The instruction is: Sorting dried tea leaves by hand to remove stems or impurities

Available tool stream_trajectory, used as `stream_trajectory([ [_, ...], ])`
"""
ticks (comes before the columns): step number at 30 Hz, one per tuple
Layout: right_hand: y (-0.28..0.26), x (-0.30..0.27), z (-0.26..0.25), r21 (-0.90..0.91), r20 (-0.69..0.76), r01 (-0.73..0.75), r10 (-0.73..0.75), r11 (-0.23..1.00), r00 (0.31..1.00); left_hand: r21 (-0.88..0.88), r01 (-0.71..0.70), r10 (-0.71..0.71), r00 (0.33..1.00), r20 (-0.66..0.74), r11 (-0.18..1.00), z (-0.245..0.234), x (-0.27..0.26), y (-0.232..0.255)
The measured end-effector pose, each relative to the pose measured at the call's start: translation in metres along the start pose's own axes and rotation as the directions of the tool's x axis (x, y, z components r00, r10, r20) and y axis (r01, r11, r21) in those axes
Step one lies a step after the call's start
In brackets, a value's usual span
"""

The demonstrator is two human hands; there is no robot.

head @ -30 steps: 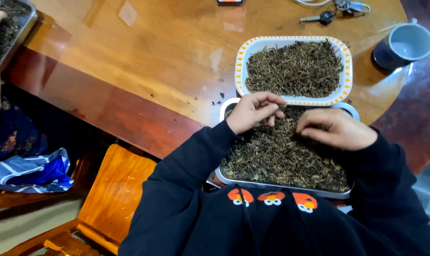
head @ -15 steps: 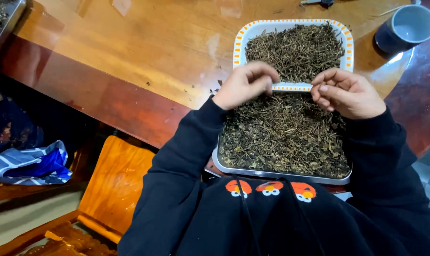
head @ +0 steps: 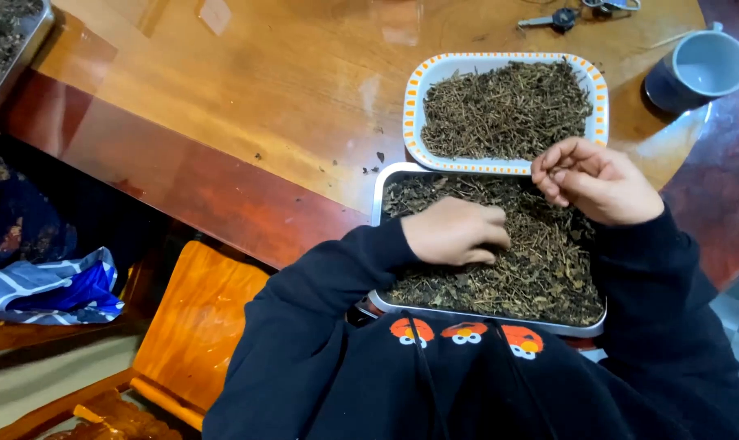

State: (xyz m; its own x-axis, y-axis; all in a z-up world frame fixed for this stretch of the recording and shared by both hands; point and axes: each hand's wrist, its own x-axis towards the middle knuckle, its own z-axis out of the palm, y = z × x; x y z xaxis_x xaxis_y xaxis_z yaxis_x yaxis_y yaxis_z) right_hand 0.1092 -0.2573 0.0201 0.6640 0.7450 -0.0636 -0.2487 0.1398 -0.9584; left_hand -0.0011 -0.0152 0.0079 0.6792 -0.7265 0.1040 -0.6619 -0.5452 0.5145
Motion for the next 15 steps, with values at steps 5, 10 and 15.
stream_trajectory([
  [5,-0.004,-0.004,0.002,-0.244,-0.001,-0.098,0.101,0.965,0.995,-0.021,-0.019,0.017,0.998,-0.065,1.0,0.011,-0.002,-0.008],
  [10,-0.01,-0.005,0.017,-0.768,0.262,0.117,0.142,0.63,0.955,-0.482,-0.146,-0.003,0.956,-0.294,0.864,-0.019,-0.009,-0.008],
  [15,0.004,-0.006,0.028,-0.913,0.245,0.173,0.156,0.371,0.957,-0.67,-0.089,-0.146,0.947,-0.286,0.737,-0.027,-0.014,-0.011],
])
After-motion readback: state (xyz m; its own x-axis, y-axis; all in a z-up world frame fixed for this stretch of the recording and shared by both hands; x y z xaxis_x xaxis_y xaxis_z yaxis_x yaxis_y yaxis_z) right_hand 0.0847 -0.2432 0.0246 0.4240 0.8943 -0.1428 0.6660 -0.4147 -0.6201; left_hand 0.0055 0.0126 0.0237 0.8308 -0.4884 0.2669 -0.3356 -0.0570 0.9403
